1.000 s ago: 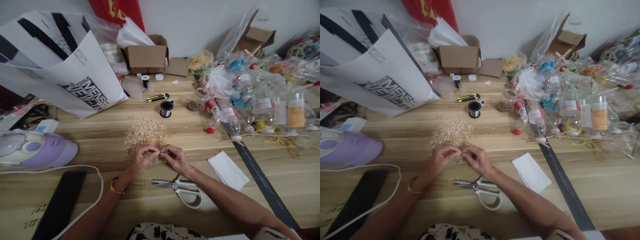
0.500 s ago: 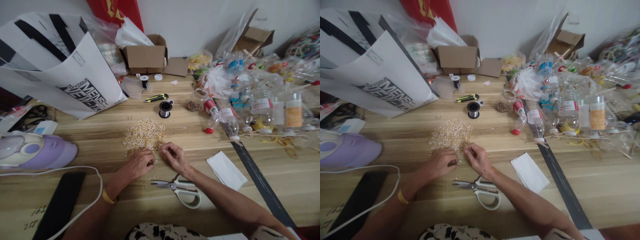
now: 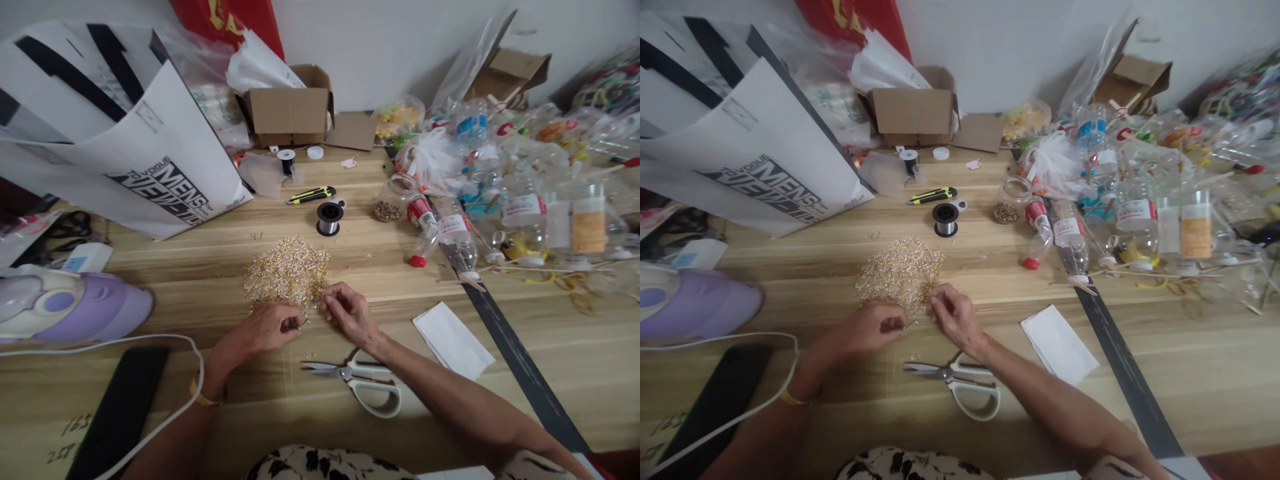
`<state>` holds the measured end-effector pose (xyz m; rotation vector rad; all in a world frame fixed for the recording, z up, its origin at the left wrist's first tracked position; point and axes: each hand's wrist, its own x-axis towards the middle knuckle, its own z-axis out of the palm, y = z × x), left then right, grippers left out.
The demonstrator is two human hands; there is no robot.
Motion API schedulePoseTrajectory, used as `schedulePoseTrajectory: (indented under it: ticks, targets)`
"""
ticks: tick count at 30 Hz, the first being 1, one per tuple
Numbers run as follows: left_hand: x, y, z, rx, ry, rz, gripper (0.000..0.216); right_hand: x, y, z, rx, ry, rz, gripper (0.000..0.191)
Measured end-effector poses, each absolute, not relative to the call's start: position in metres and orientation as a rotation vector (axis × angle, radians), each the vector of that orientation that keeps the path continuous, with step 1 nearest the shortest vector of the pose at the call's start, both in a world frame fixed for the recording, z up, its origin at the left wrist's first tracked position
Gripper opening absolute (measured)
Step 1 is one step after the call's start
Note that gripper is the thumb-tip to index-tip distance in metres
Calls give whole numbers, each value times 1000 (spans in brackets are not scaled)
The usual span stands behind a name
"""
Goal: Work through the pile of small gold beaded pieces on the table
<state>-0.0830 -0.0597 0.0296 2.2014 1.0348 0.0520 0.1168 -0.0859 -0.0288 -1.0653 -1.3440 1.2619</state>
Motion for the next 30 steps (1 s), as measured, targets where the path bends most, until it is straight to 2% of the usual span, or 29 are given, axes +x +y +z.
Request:
schedulePoseTrajectory:
  ticks: [10,16,24,30]
  targets:
    - [-85,-58,31,2140,1039,-14,11,117,-87,-27,-1094,-1398,1253,22]
    - [-85,-59,35,2126,1027,-61,21,118,-87,-21,-1118,-1489,1198,20]
    - [-92,-58,45,2238,1061,-149,11,118,-88,-21,-1139,-1539,1177,18]
    - [-100,-58,39,2295,1052,-166,12,119,-88,-20,-1147,-1563,1156,21]
